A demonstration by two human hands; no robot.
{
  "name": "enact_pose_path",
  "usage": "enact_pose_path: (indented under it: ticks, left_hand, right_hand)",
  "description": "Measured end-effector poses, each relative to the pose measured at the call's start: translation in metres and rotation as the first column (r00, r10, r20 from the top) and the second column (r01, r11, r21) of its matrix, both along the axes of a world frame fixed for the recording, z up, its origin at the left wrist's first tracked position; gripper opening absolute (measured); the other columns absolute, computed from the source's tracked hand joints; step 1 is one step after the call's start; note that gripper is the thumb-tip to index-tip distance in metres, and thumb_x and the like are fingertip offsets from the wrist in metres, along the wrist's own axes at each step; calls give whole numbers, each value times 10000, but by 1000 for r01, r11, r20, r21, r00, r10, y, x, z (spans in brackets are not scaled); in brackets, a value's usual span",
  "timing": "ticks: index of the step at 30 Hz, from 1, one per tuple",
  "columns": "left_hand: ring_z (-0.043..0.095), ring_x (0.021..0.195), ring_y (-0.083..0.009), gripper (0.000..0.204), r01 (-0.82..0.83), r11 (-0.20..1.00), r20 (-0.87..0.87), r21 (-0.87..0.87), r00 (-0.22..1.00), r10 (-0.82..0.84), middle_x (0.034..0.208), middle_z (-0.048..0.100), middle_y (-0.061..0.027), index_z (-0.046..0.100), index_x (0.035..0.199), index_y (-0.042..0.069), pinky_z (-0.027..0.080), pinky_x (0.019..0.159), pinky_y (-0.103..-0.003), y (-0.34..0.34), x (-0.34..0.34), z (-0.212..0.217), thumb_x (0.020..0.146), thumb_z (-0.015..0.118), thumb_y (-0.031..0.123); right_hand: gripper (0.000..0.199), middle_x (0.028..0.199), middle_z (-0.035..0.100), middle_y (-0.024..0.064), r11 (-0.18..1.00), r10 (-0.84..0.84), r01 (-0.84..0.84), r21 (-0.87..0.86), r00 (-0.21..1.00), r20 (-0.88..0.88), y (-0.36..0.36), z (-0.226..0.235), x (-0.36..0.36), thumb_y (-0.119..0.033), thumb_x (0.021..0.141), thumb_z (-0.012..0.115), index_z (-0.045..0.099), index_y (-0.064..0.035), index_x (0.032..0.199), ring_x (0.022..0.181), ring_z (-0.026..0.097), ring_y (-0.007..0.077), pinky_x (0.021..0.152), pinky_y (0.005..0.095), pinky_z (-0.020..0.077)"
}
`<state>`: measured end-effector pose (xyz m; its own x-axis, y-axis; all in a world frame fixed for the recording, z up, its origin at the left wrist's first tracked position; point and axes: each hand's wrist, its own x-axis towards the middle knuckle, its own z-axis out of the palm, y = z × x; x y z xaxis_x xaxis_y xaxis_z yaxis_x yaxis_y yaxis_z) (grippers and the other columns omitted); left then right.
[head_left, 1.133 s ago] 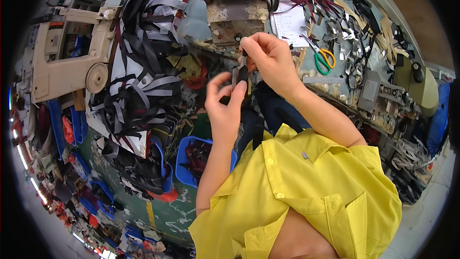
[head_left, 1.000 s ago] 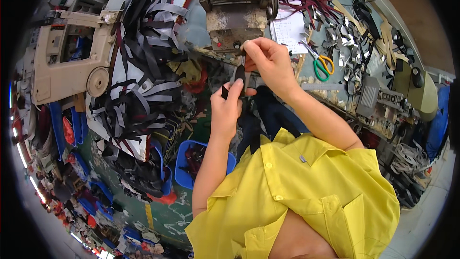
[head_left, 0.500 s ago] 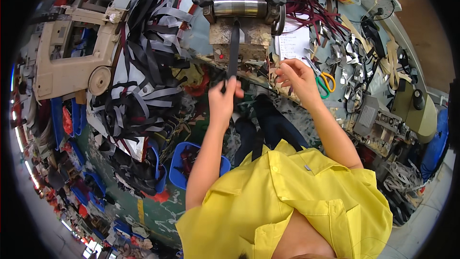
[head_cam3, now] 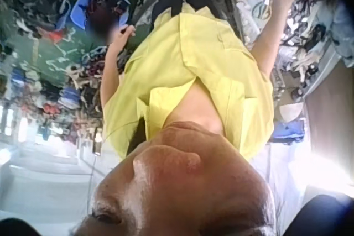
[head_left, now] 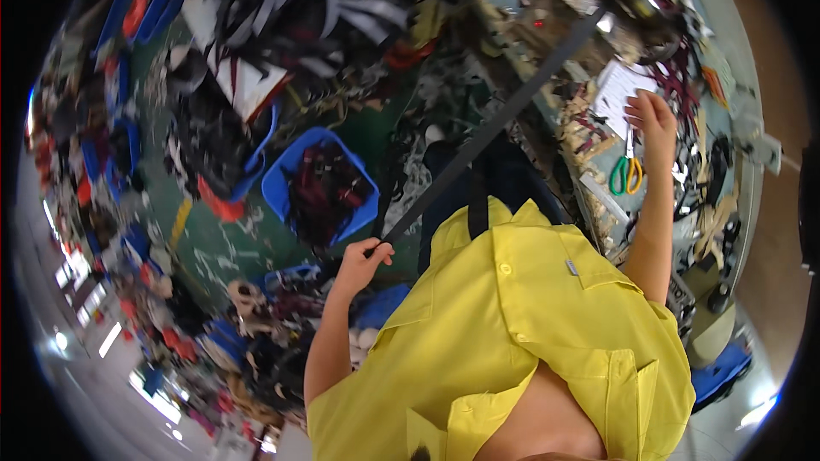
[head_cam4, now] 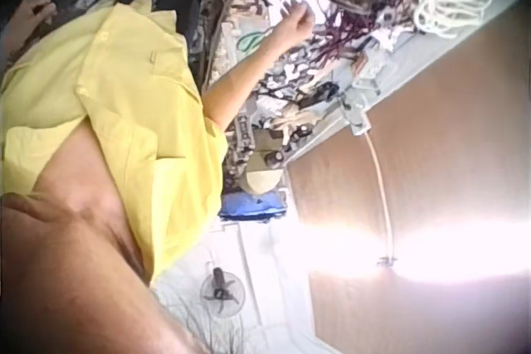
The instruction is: The person repeatedly picks up long fabric straps from a pile on a workbench, folds them, and cuts them into shorter segments using green-handled scissors. The cut pieces are placed into a blue plastic bin on the floor. The person handles both dark and maroon-colored straps throughout the process.
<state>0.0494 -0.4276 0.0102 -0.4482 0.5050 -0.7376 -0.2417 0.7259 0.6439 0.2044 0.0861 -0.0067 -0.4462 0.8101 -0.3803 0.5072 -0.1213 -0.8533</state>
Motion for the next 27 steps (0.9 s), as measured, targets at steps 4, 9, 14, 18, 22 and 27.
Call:
enact_pose_path:
  ticks: [4, 9, 14, 18, 22, 27]
  left_hand:
    - [498, 574, -60, 225, -64, 996, 46, -61, 997, 67, 637, 626, -32, 644, 772, -16, 384, 540, -229, -42, 10, 6, 860, 588, 182]
    - [484, 545, -54, 262, -58, 991, 109, -119, 992, 71, 630, 628, -32, 654, 786, -18, 379, 506, -238, -83, 21, 4, 864, 599, 226]
    - [528, 596, -78, 266, -67, 979, 168, -195, 981, 100, 631, 624, -45, 655, 780, -20, 410, 557, -244, -108, 24, 9, 864, 597, 225]
    - [539, 626, -94, 261, -72, 978, 177, -195, 978, 107, 636, 623, -51, 652, 770, -16, 417, 604, -252, -134, 29, 1, 870, 584, 215]
    - [527, 636, -89, 249, -104, 984, 218, -145, 967, 134, 647, 616, -42, 640, 770, -19, 411, 601, -248, -144, 28, -2, 875, 579, 199]
    - [485, 655, -78, 251, -5, 986, 179, -165, 983, 35, 700, 612, -39, 618, 833, -34, 402, 599, -252, -143, 22, 1, 877, 587, 212]
  right_hand:
    - [251, 889, 657, 66, 999, 30, -29, 34, 1000, -10, 6, -3, 0, -236, 895, 578, 611, -21, 1020, 778, 615, 116, 681, 228, 470]
    - [245, 912, 656, 65, 996, 57, -59, 68, 998, 30, 9, 3, -3, -237, 892, 589, 618, -22, 1006, 785, 612, 110, 687, 223, 471]
    - [264, 923, 654, 60, 993, 70, -76, 87, 995, 78, 14, 3, 7, -246, 898, 579, 612, -21, 1031, 790, 610, 107, 701, 221, 472]
    - [278, 918, 655, 59, 990, 74, -84, 113, 993, 95, 13, -5, 18, -256, 892, 588, 611, -21, 1040, 791, 611, 105, 701, 216, 469]
    - [292, 914, 653, 54, 989, 91, -106, 107, 987, 135, 7, -12, 22, -261, 884, 601, 608, -16, 1043, 797, 611, 100, 695, 211, 467]
    - [329, 958, 647, 98, 991, 118, -123, 49, 988, 99, -23, -9, 9, -258, 887, 595, 583, 14, 1073, 866, 627, 141, 746, 236, 484]
